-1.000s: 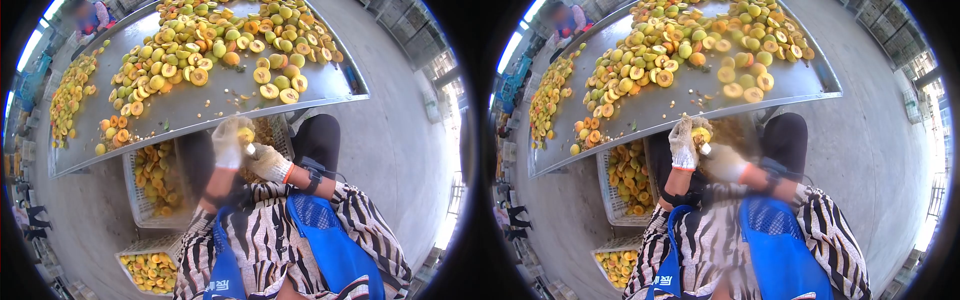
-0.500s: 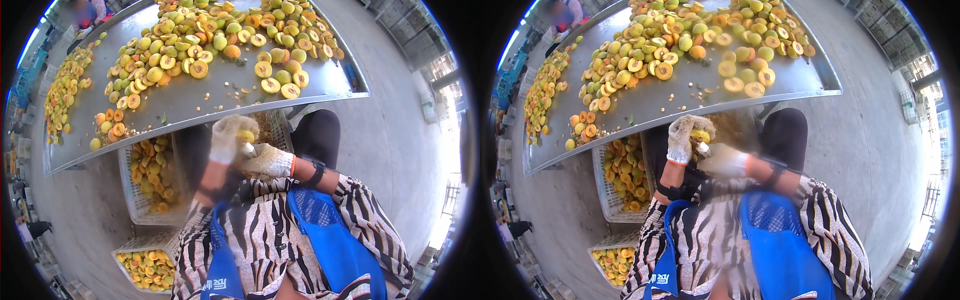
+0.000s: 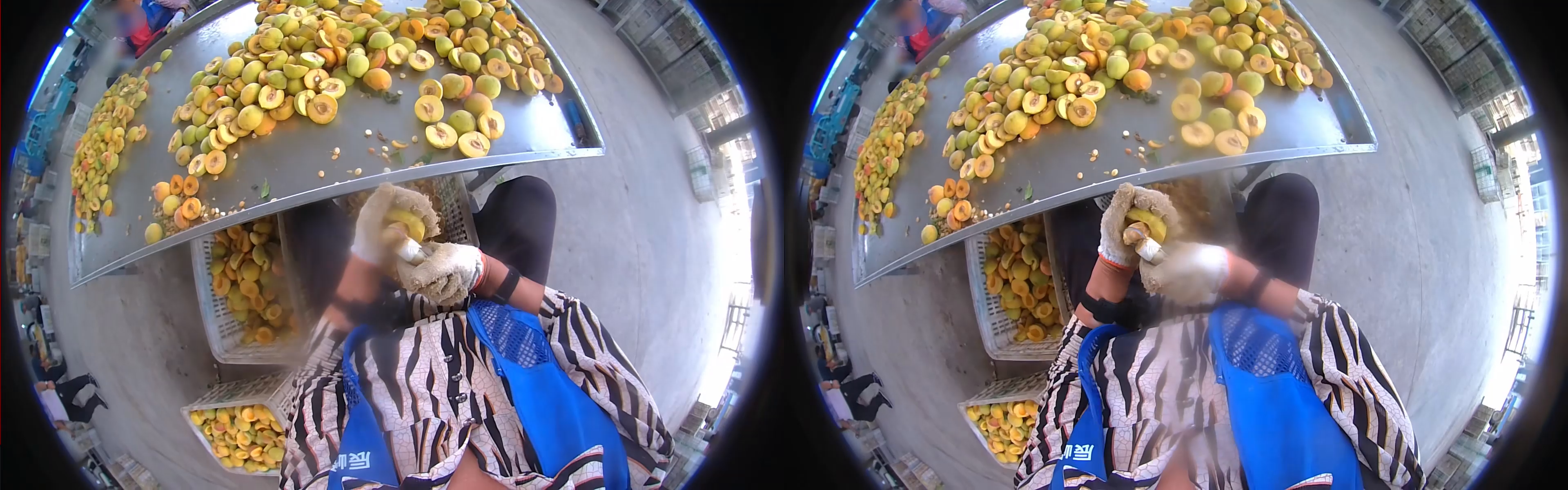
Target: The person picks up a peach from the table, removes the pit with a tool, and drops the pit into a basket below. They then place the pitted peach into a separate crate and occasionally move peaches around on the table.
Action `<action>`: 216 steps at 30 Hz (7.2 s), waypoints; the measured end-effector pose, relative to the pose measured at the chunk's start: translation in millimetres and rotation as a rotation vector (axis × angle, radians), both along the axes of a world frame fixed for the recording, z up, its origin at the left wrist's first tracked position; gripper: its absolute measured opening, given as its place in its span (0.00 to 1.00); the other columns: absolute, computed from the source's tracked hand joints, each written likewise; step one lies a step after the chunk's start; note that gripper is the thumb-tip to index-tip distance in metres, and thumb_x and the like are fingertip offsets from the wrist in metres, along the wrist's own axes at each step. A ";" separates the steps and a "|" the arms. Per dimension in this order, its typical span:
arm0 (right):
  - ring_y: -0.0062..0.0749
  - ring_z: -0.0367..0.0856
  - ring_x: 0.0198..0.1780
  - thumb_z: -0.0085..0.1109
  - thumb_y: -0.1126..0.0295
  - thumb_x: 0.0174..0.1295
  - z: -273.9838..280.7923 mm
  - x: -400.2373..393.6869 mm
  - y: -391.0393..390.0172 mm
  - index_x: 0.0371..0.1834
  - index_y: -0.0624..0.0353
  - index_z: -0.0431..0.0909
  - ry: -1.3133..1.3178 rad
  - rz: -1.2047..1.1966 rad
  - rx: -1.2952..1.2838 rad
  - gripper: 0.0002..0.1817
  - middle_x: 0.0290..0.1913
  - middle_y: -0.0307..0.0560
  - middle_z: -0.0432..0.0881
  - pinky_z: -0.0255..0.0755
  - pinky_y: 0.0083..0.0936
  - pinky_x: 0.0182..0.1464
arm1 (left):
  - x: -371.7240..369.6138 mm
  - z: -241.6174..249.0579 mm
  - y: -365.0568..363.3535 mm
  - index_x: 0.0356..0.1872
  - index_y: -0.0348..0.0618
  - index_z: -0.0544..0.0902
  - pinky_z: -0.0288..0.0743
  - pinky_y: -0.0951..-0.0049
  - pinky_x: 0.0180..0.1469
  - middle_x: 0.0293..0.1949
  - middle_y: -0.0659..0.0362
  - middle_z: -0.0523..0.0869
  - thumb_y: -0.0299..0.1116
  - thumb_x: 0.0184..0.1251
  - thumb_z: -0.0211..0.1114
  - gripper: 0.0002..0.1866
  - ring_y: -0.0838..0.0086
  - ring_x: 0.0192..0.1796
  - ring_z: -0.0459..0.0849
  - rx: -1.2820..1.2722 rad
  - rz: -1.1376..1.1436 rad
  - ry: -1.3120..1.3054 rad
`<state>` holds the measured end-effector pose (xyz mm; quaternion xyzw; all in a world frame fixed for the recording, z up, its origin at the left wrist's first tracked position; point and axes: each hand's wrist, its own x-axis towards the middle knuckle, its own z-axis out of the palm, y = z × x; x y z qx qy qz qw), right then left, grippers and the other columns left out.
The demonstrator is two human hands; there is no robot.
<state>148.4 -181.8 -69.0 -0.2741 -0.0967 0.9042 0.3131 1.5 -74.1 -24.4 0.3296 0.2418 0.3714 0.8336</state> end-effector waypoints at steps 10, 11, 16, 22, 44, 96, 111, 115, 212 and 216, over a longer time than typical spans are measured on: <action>0.45 0.81 0.36 0.61 0.55 0.62 45.5 24.4 14.8 0.36 0.60 0.81 -0.990 -0.100 0.685 0.17 0.32 0.52 0.80 0.75 0.37 0.40 | -124.1 13.2 32.2 0.46 0.31 0.83 0.81 0.70 0.50 0.41 0.50 0.88 0.35 0.75 0.60 0.14 0.67 0.43 0.86 0.380 0.826 0.634; 0.50 0.80 0.39 0.69 0.53 0.55 50.0 28.5 19.1 0.43 0.60 0.81 -0.979 -0.008 0.531 0.22 0.35 0.53 0.81 0.76 0.38 0.42 | -145.1 15.6 37.3 0.48 0.31 0.84 0.77 0.71 0.57 0.50 0.51 0.86 0.29 0.71 0.63 0.11 0.68 0.52 0.84 0.658 0.897 0.954; 0.26 0.78 0.37 0.62 0.60 0.64 27.9 28.1 15.2 0.41 0.59 0.79 -1.128 -0.183 1.081 0.13 0.33 0.42 0.80 0.74 0.27 0.42 | -96.0 44.6 62.8 0.61 0.33 0.77 0.74 0.70 0.65 0.58 0.51 0.82 0.23 0.65 0.67 0.23 0.68 0.61 0.80 0.627 0.850 0.910; 0.25 0.79 0.28 0.59 0.62 0.66 74.2 24.3 16.4 0.41 0.59 0.77 -0.814 -0.136 0.311 0.11 0.28 0.41 0.80 0.75 0.27 0.28 | 90.7 34.2 94.8 0.64 0.35 0.74 0.75 0.67 0.61 0.56 0.46 0.84 0.44 0.62 0.72 0.33 0.62 0.58 0.83 0.719 -0.006 1.235; 0.15 0.73 0.24 0.64 0.63 0.64 109.2 -12.8 17.5 0.40 0.58 0.77 -1.174 -0.223 0.423 0.11 0.24 0.34 0.75 0.69 0.19 0.27 | 0.5 43.4 26.1 0.40 0.40 0.81 0.80 0.50 0.46 0.39 0.52 0.84 0.50 0.71 0.55 0.20 0.55 0.42 0.84 -0.646 0.401 -0.188; 0.21 0.78 0.40 0.62 0.64 0.65 120.1 -111.5 17.4 0.46 0.57 0.80 -1.155 0.508 0.571 0.11 0.36 0.37 0.83 0.74 0.25 0.45 | -109.3 41.6 -24.0 0.34 0.37 0.82 0.77 0.70 0.25 0.29 0.50 0.88 0.52 0.78 0.50 0.26 0.68 0.24 0.85 0.027 0.191 0.042; 0.17 0.68 0.18 0.63 0.70 0.65 129.7 -78.4 6.4 0.40 0.57 0.74 -0.465 -0.003 0.116 0.07 0.26 0.34 0.74 0.61 0.18 0.17 | -85.2 42.9 11.3 0.35 0.35 0.86 0.73 0.82 0.30 0.29 0.56 0.87 0.48 0.76 0.59 0.23 0.78 0.29 0.82 0.262 0.273 0.193; 0.24 0.75 0.26 0.63 0.73 0.60 116.2 -70.0 9.3 0.43 0.57 0.76 -0.833 0.237 0.852 0.09 0.31 0.38 0.76 0.69 0.22 0.26 | -137.2 49.7 17.2 0.36 0.31 0.85 0.78 0.78 0.35 0.31 0.54 0.87 0.40 0.76 0.60 0.18 0.74 0.30 0.84 0.204 0.671 -0.026; 0.49 0.84 0.47 0.58 0.56 0.62 -124.5 -213.3 246.4 0.48 0.60 0.80 -1.502 0.539 0.789 0.20 0.42 0.58 0.85 0.76 0.42 0.52 | -505.7 -171.3 66.1 0.40 0.45 0.88 0.76 0.59 0.51 0.43 0.50 0.86 0.52 0.66 0.61 0.21 0.53 0.48 0.83 -0.004 0.656 1.940; 0.50 0.84 0.47 0.58 0.56 0.62 -94.7 -186.6 226.2 0.48 0.59 0.80 -1.477 0.588 0.796 0.20 0.42 0.59 0.85 0.76 0.42 0.52 | -503.7 -162.0 62.6 0.44 0.48 0.87 0.75 0.59 0.56 0.49 0.53 0.85 0.56 0.67 0.58 0.23 0.54 0.53 0.82 -0.062 0.615 1.953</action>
